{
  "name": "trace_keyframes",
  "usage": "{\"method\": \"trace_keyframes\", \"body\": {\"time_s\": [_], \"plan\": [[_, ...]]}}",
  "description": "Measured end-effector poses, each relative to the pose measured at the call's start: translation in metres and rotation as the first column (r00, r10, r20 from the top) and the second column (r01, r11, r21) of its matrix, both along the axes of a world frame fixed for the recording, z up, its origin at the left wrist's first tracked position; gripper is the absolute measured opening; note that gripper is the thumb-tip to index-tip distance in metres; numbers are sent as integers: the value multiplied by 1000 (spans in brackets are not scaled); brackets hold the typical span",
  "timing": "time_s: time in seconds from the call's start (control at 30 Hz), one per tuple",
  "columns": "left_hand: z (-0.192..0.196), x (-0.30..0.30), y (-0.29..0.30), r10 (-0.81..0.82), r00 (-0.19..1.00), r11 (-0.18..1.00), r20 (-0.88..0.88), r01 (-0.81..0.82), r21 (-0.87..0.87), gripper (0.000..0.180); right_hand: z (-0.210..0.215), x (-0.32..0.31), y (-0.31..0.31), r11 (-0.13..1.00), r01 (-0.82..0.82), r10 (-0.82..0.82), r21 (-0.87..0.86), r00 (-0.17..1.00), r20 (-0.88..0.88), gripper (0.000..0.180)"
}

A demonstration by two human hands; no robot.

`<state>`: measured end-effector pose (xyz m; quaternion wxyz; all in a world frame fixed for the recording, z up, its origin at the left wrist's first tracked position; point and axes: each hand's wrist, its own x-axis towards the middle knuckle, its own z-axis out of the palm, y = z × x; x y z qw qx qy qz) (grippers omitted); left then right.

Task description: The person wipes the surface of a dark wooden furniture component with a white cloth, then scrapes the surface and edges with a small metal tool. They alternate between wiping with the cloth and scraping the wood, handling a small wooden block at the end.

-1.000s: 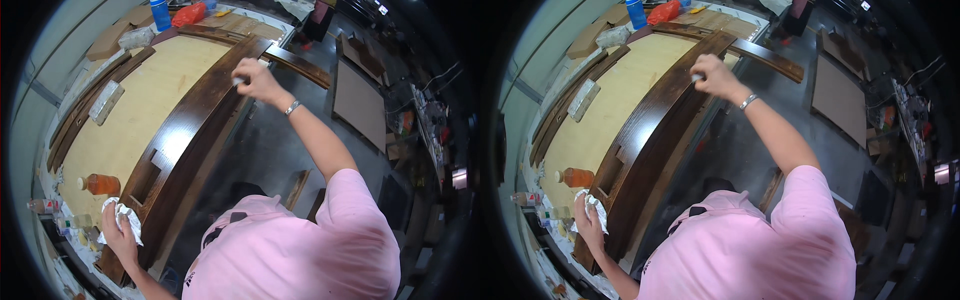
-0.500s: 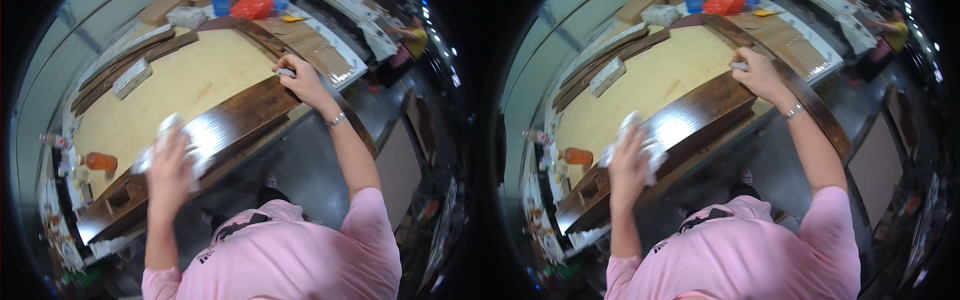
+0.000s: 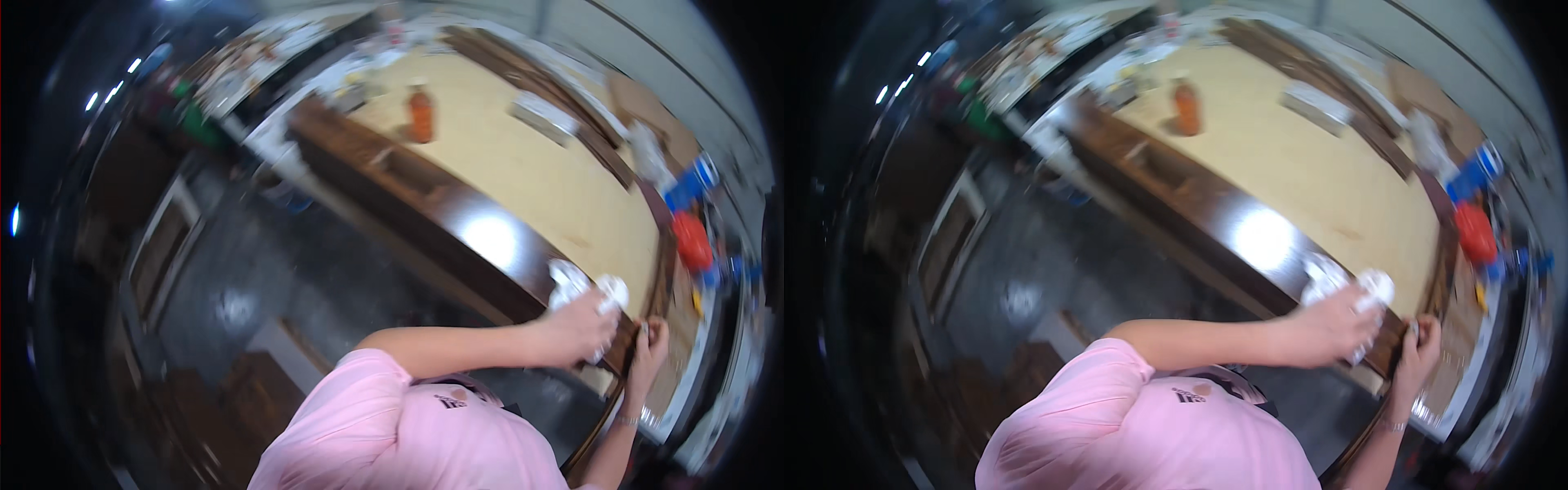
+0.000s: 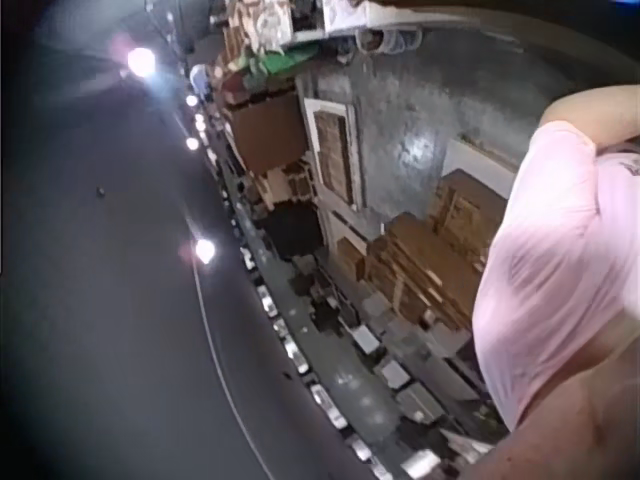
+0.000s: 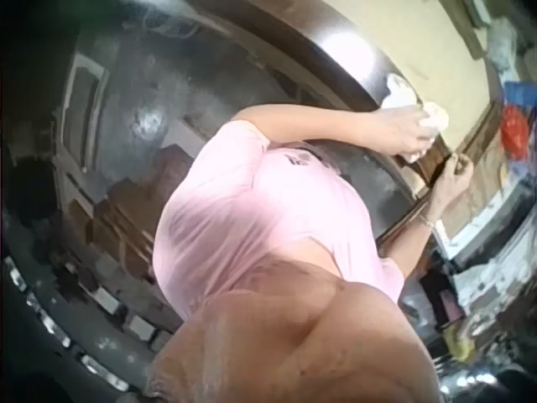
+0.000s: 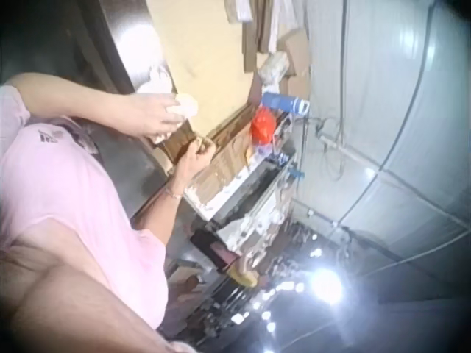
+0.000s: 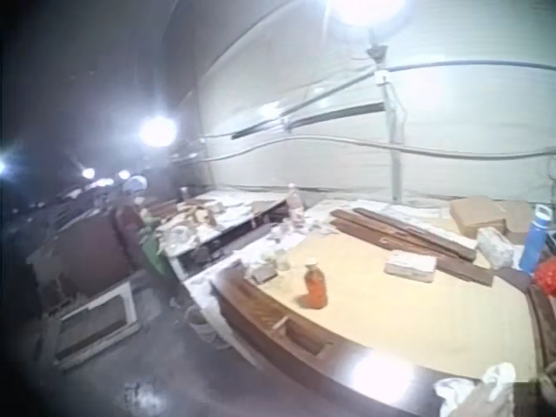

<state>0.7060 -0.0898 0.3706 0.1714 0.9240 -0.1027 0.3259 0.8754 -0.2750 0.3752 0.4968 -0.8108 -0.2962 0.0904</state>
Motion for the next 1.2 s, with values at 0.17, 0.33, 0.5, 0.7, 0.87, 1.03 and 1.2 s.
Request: {"method": "trace_keyframes", "body": {"time_s": [0.17, 0.33, 0.5, 0.7, 0.87, 1.03, 1.2], "plan": [[-13, 7, -13, 54, 999, 995, -2, -54, -82, 33, -14, 37, -25, 999, -39, 39, 28, 999, -3, 18], [-10, -46, 83, 519, 855, 845, 8, -514, 148, 20, 10, 5, -4, 1000, 5, -4, -28, 1000, 20, 32], [-20, -90, 151, 799, 601, 587, 31, -790, 175, 16, 4, 6, 17, 990, -140, 142, -25, 951, 274, 32], [-35, -14, 33, 264, 922, 935, 284, -317, 159, 27, 12, -9, 24, 990, -75, 113, -116, 924, 366, 42], [-13, -60, 70, 333, 934, 942, -128, -336, 0, 16, 11, 4, 8, 997, 71, -74, -42, 995, -60, 21], [12, -64, 65, 236, 960, 972, -149, -236, 19, 43, 17, -27, 29, 952, 167, -119, 258, 975, -190, 12], [21, 9, -2, -114, 977, 993, -181, 111, -26, 56, 12, -21, 17, 906, 158, -30, 392, 949, -313, 19]]}}
